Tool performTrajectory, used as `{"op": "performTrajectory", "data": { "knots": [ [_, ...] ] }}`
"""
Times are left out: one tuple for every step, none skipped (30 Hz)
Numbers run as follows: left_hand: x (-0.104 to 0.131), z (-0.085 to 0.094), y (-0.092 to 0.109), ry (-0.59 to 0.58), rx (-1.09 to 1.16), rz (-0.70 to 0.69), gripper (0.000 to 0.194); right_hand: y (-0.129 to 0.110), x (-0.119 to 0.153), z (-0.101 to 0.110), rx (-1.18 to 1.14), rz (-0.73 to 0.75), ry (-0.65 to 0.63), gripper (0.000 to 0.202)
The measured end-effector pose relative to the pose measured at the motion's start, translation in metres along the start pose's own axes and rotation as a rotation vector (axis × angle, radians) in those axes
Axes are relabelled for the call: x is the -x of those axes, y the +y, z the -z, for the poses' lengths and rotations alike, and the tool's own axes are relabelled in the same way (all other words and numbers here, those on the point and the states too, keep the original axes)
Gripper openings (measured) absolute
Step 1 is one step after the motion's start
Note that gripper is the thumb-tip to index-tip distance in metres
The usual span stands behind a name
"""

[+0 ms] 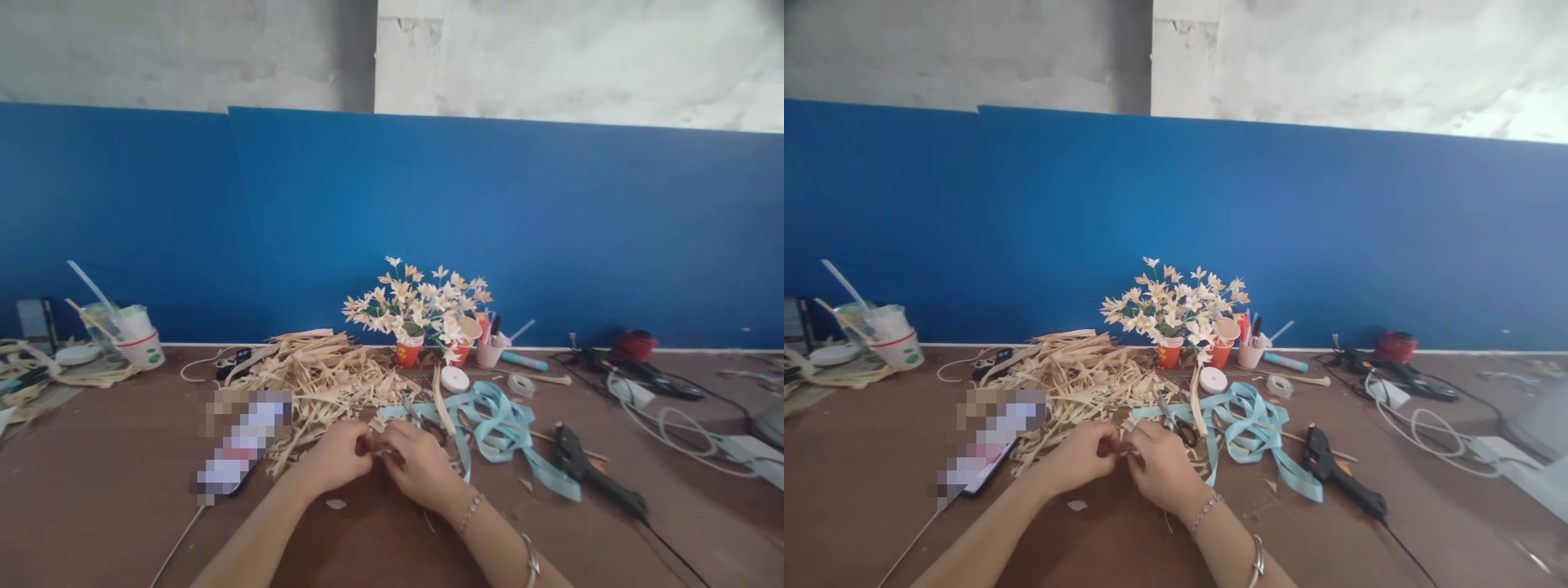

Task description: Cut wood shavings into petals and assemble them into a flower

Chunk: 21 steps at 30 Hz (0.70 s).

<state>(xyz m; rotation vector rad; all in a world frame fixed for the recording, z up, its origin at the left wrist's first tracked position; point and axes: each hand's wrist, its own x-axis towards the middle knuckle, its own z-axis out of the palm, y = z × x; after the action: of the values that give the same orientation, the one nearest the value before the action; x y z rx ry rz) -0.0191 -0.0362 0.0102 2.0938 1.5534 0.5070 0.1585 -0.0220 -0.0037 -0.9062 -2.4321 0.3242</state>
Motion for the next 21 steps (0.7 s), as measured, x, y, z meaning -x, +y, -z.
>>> {"op": "performTrajectory", "data": {
  "knots": [
    [-0.001, -0.002, -0.001, 0.002, 0.028, 0.006, 0.017, 0.0, 0.0, 0.0, 0.004, 0.011, -0.005, 0.024],
    [-0.002, -0.004, -0.003, 0.007, 0.054, 0.008, 0.017, 0.0, 0.0, 0.0, 0.008, 0.021, -0.006, 0.023],
    [-0.003, -0.005, -0.004, 0.013, 0.077, 0.01, 0.017, 0.0, 0.0, 0.0, 0.012, 0.031, -0.005, 0.022],
    [-0.004, -0.007, -0.006, 0.02, 0.101, 0.01, 0.017, 0.0, 0.0, 0.001, 0.016, 0.039, -0.002, 0.02],
    [-0.004, -0.008, -0.007, 0.026, 0.128, 0.007, 0.017, 0.0, 0.0, 0.001, 0.019, 0.04, 0.007, 0.018],
    [-0.005, -0.008, -0.008, 0.031, 0.156, 0.0, 0.017, 0.0, 0.0, 0.001, 0.017, 0.032, 0.021, 0.016],
    [-0.005, -0.009, -0.008, 0.035, 0.183, -0.011, 0.018, 0.0, 0.0, 0.0, 0.007, 0.015, 0.039, 0.014],
    [-0.005, -0.009, -0.009, 0.039, 0.207, -0.025, 0.019, 0.0, 0.0, 0.0, -0.01, -0.009, 0.06, 0.014],
    [-0.005, -0.009, -0.008, 0.043, 0.226, -0.036, 0.019, 0.001, 0.0, -0.001, -0.038, -0.038, 0.08, 0.013],
    [-0.005, -0.009, -0.008, 0.046, 0.238, -0.045, 0.018, 0.001, 0.0, -0.001, -0.072, -0.068, 0.1, 0.013],
    [-0.005, -0.009, -0.007, 0.05, 0.242, -0.049, 0.016, 0.002, 0.0, -0.002, -0.109, -0.095, 0.117, 0.013],
    [-0.005, -0.009, -0.005, 0.057, 0.239, -0.05, 0.014, 0.002, 0.0, -0.002, -0.144, -0.117, 0.131, 0.013],
    [-0.005, -0.008, -0.004, 0.068, 0.23, -0.051, 0.014, 0.003, 0.0, -0.003, -0.172, -0.135, 0.14, 0.013],
    [-0.005, -0.007, -0.002, 0.085, 0.216, -0.052, 0.014, 0.004, 0.0, -0.003, -0.194, -0.15, 0.144, 0.013],
    [-0.005, -0.006, -0.001, 0.105, 0.199, -0.059, 0.016, 0.005, 0.0, -0.004, -0.211, -0.165, 0.151, 0.012],
    [-0.005, -0.006, 0.0, 0.124, 0.179, -0.069, 0.016, 0.006, 0.0, -0.004, -0.22, -0.178, 0.157, 0.012],
    [-0.004, -0.005, 0.002, 0.143, 0.157, -0.083, 0.016, 0.006, 0.0, -0.004, -0.224, -0.187, 0.16, 0.013],
    [-0.004, -0.005, 0.003, 0.157, 0.132, -0.098, 0.016, 0.007, 0.0, -0.005, -0.221, -0.19, 0.157, 0.014],
    [-0.004, -0.005, 0.004, 0.169, 0.103, -0.111, 0.015, 0.007, 0.0, -0.005, -0.212, -0.187, 0.151, 0.015],
    [-0.003, -0.006, 0.005, 0.18, 0.07, -0.119, 0.015, 0.007, 0.0, -0.005, -0.196, -0.182, 0.145, 0.013],
    [-0.003, -0.007, 0.006, 0.194, 0.034, -0.121, 0.014, 0.006, 0.0, -0.005, -0.174, -0.175, 0.135, 0.012]
  ]
}}
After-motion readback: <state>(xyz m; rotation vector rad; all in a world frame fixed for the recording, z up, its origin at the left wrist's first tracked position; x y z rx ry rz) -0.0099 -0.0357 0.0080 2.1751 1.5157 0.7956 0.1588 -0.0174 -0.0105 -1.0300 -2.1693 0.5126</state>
